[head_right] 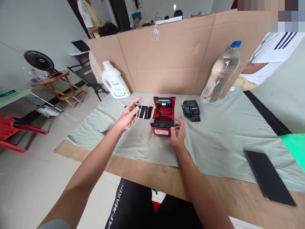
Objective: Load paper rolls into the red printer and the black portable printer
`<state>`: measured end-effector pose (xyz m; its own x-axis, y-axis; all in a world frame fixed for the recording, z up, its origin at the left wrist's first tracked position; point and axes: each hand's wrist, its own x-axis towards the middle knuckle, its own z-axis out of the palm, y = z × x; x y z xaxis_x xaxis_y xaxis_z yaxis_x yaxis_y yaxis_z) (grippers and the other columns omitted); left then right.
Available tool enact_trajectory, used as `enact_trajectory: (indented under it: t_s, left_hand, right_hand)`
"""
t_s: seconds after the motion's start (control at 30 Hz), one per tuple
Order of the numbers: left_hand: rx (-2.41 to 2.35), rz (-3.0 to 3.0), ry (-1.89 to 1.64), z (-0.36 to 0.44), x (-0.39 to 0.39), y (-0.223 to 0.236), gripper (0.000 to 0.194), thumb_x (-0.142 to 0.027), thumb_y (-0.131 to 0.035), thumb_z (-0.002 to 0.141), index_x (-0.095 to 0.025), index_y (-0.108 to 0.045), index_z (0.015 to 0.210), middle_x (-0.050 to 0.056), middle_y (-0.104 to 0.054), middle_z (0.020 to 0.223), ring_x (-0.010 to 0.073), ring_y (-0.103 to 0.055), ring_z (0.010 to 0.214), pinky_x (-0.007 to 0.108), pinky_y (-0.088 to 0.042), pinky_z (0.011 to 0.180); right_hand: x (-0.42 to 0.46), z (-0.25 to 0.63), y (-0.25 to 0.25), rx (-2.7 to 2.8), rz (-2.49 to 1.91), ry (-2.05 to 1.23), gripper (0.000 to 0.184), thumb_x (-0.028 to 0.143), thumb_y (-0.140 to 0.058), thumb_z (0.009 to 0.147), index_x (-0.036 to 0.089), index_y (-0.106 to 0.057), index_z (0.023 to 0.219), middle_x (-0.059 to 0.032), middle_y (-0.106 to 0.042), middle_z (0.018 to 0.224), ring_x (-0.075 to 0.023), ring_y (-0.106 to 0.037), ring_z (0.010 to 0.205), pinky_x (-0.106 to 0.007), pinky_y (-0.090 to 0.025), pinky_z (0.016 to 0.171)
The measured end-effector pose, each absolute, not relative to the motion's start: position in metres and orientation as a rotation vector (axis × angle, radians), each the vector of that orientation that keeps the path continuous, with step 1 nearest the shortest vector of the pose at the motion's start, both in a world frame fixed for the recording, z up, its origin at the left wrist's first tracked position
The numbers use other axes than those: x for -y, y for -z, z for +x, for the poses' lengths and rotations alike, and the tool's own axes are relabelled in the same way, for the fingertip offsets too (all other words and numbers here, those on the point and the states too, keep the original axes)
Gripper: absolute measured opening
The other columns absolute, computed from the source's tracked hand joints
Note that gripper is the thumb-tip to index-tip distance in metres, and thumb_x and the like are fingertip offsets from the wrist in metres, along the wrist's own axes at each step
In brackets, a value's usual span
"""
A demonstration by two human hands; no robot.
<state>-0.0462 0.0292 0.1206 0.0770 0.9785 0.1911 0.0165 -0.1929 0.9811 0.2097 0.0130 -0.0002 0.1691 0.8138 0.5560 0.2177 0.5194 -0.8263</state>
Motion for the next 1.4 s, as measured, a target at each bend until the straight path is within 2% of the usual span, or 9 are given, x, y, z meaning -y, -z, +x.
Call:
enact_trajectory:
  t_s: [0.23,0.4,0.5,0.73,0.87,0.97,1.17,1.23,1.4]
  left_hand:
    - [-0.848,1.558,-1.044,0.005,-0.04,-0.156,0.059,-0.071,-0.067,0.083,-0.021,-0.066,0.112,0.005,-0.065,0.093,0.0189,-0.067,0.081,0.03,-0.056,0.068]
    - [-1.096,1.952,-0.519,0.028,-0.072,-0.146,0.034,-0.039,-0.067,0.088,-0.018,-0.065,0.115,0.005,-0.069,0.101,0.0194,-0.066,0.088,0.028,-0.054,0.074]
    - [-1.203,2.193,-0.231,0.036,-0.094,-0.129,0.036,-0.016,-0.061,0.082,-0.017,-0.064,0.118,0.007,-0.07,0.107,0.0214,-0.066,0.092,0.031,-0.054,0.08]
    - [-1.282,2.52,-0.045,0.047,-0.116,-0.105,0.031,-0.011,-0.064,0.077,-0.014,-0.072,0.106,0.015,-0.068,0.117,0.0285,-0.066,0.106,0.033,-0.053,0.086]
    - [-1.341,2.417,-0.082,0.051,-0.122,-0.101,0.041,-0.008,-0.065,0.075,-0.015,-0.069,0.115,0.013,-0.073,0.11,0.0257,-0.068,0.092,0.032,-0.052,0.076]
    - [-1.278,2.375,-0.142,0.046,-0.118,-0.105,0.028,-0.01,-0.06,0.082,-0.017,-0.074,0.105,0.008,-0.076,0.105,0.0241,-0.069,0.091,0.032,-0.052,0.081]
    - [-1.122,2.194,-0.658,0.023,-0.063,-0.103,0.035,-0.047,-0.057,0.097,-0.025,-0.074,0.119,0.002,-0.076,0.118,0.0243,-0.07,0.105,0.034,-0.052,0.094]
    - [-1.093,2.332,-0.786,0.021,-0.044,-0.09,0.032,-0.044,-0.066,0.093,-0.025,-0.075,0.118,0.005,-0.077,0.118,0.0265,-0.069,0.11,0.04,-0.048,0.103]
    - [-1.076,2.445,-1.343,0.03,-0.025,-0.047,0.026,-0.024,-0.052,0.099,-0.025,-0.075,0.112,0.006,-0.078,0.115,0.0225,-0.07,0.106,0.043,-0.047,0.101]
  right_hand:
    - [-0.014,0.21,0.002,1.385,-0.957,-0.501,0.047,0.03,-0.055,0.092,0.022,-0.051,0.138,-0.0134,-0.059,0.134,-0.0238,-0.062,0.097,-0.042,-0.054,0.084]
    - [-0.016,0.211,0.005,1.381,-0.923,-0.47,0.05,0.032,-0.058,0.091,0.02,-0.051,0.138,-0.0139,-0.061,0.13,-0.0282,-0.062,0.11,-0.048,-0.052,0.095]
    - [-0.017,0.211,0.007,1.372,-0.914,-0.496,0.051,0.031,-0.059,0.09,0.022,-0.05,0.139,-0.0134,-0.061,0.132,-0.0287,-0.061,0.114,-0.05,-0.05,0.098]
    - [-0.014,0.21,0.005,1.371,-0.944,-0.533,0.048,0.029,-0.054,0.093,0.024,-0.048,0.14,-0.0124,-0.058,0.137,-0.0227,-0.059,0.095,-0.043,-0.052,0.085]
    - [-0.012,0.209,0.003,1.363,-0.959,-0.567,0.047,0.03,-0.054,0.094,0.025,-0.048,0.14,-0.0115,-0.058,0.136,-0.0231,-0.059,0.096,-0.042,-0.051,0.083]
    - [-0.012,0.21,0.003,1.362,-0.958,-0.582,0.047,0.031,-0.054,0.094,0.026,-0.048,0.14,-0.0112,-0.058,0.138,-0.0235,-0.059,0.098,-0.042,-0.051,0.084]
    - [-0.014,0.21,0.005,1.361,-0.953,-0.586,0.047,0.031,-0.054,0.094,0.027,-0.047,0.141,-0.0109,-0.058,0.136,-0.0234,-0.058,0.096,-0.042,-0.05,0.084]
    - [-0.014,0.209,0.006,1.363,-0.956,-0.586,0.046,0.03,-0.053,0.094,0.027,-0.047,0.14,-0.0108,-0.058,0.136,-0.0232,-0.059,0.096,-0.042,-0.05,0.084]
    - [-0.009,0.213,-0.001,1.356,-0.984,-0.594,0.044,0.029,-0.053,0.094,0.027,-0.049,0.138,-0.0106,-0.058,0.137,-0.0229,-0.059,0.101,-0.042,-0.05,0.087]
